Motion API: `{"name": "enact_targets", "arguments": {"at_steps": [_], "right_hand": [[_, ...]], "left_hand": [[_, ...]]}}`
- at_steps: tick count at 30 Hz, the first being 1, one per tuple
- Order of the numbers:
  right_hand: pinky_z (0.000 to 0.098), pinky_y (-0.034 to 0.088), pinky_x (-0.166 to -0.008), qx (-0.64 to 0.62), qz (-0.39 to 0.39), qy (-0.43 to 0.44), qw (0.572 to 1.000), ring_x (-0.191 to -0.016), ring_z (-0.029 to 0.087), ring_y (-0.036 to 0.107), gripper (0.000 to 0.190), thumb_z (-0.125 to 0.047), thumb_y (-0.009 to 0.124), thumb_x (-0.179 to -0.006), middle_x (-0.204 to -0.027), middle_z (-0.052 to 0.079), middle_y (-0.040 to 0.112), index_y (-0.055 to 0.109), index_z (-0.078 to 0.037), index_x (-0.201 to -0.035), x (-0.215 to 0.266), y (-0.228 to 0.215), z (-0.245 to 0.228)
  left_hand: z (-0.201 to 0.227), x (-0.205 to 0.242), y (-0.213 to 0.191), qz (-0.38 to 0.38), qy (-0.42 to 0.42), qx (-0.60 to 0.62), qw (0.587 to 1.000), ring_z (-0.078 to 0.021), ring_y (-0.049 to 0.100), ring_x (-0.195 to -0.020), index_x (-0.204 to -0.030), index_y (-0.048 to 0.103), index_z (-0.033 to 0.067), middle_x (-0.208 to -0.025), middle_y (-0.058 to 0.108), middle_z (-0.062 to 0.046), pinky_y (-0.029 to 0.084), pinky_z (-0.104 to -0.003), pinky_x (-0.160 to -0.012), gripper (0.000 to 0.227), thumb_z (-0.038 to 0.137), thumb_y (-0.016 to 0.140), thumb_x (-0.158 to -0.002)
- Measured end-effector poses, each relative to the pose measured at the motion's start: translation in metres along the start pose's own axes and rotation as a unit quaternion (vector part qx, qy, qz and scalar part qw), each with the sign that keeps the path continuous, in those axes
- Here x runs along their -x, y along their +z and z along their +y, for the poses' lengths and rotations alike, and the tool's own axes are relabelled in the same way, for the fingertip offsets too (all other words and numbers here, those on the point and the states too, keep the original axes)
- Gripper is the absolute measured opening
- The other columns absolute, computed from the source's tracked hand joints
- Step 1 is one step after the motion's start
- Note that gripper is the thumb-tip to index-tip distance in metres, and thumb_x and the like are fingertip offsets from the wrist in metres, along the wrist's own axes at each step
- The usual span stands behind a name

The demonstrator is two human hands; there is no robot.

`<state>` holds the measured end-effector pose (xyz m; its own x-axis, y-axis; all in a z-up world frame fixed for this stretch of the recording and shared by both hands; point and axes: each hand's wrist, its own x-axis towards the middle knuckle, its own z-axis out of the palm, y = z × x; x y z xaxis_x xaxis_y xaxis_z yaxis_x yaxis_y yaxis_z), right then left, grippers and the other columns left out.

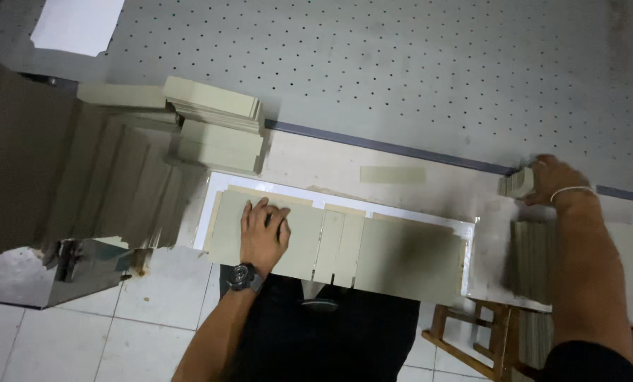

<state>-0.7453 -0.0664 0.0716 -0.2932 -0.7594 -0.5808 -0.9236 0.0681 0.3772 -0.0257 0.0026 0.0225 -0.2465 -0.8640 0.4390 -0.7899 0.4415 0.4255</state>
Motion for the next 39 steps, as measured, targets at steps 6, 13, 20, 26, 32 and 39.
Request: {"name": "enact_targets", "arguments": {"at_steps": [6,13,20,26,32,39], "right_hand": [[0.0520,0.061,-0.112,-0.107,0.011,0.023,0.994,-0.138,0.035,0.067,0.091,-0.043,0.098,-0.076,-0.170,0.007,0.050,0.063,-0.021,-0.156,0.029,-0.021,-0.023],[0.0506,0.067,-0.094,-0.084,0.060,-0.013,0.995,-0.110,0.038,0.078,0.067,-0.038,0.098,-0.075,-0.143,0.015,0.066,0.069,-0.013,-0.130,0.001,0.025,-0.007],[0.0554,0.063,-0.102,-0.106,0.068,-0.004,0.992,-0.124,0.040,0.072,0.068,-0.030,0.093,-0.078,-0.158,0.018,0.059,0.069,-0.015,-0.140,0.016,0.012,-0.018],[0.0496,0.065,-0.102,-0.078,0.079,-0.007,0.994,-0.121,0.035,0.074,0.061,-0.033,0.093,-0.079,-0.149,0.013,0.066,0.073,-0.015,-0.133,0.024,0.005,-0.025],[0.0522,0.064,-0.088,-0.106,0.077,-0.003,0.991,-0.110,0.037,0.077,0.058,-0.034,0.095,-0.075,-0.142,0.010,0.070,0.070,-0.012,-0.123,0.028,-0.005,-0.033],[0.0480,0.063,-0.093,-0.157,0.110,-0.004,0.981,-0.109,0.039,0.076,0.056,-0.027,0.091,-0.083,-0.131,0.018,0.076,0.072,-0.009,-0.132,0.049,-0.011,-0.052]], "left_hand": [[0.001,-0.004,-0.004,-0.013,0.007,-0.002,1.000,-0.0394,0.060,-0.136,-0.126,0.074,0.0146,-0.116,0.064,-0.011,0.035,-0.065,-0.128,0.030,0.010,0.066,-0.097],[-0.001,-0.004,0.000,0.003,0.012,-0.006,1.000,-0.0399,0.061,-0.136,-0.126,0.075,0.0145,-0.115,0.063,-0.011,0.036,-0.065,-0.128,0.031,0.006,0.070,-0.096],[-0.003,-0.002,-0.002,0.010,0.011,0.001,1.000,-0.0403,0.061,-0.136,-0.126,0.075,0.0139,-0.115,0.064,-0.011,0.035,-0.064,-0.128,0.029,0.009,0.067,-0.099],[-0.003,0.000,-0.004,0.003,0.013,0.011,1.000,-0.0393,0.059,-0.139,-0.128,0.074,0.0140,-0.115,0.062,-0.009,0.033,-0.064,-0.129,0.028,0.011,0.063,-0.101],[-0.005,-0.002,-0.003,0.004,0.014,0.002,1.000,-0.0384,0.060,-0.139,-0.128,0.075,0.0140,-0.113,0.063,-0.009,0.033,-0.062,-0.129,0.029,0.010,0.066,-0.100],[-0.004,0.001,-0.003,0.003,0.013,0.003,1.000,-0.0397,0.059,-0.139,-0.127,0.074,0.0135,-0.113,0.063,-0.010,0.034,-0.065,-0.129,0.028,0.011,0.064,-0.102]]}}
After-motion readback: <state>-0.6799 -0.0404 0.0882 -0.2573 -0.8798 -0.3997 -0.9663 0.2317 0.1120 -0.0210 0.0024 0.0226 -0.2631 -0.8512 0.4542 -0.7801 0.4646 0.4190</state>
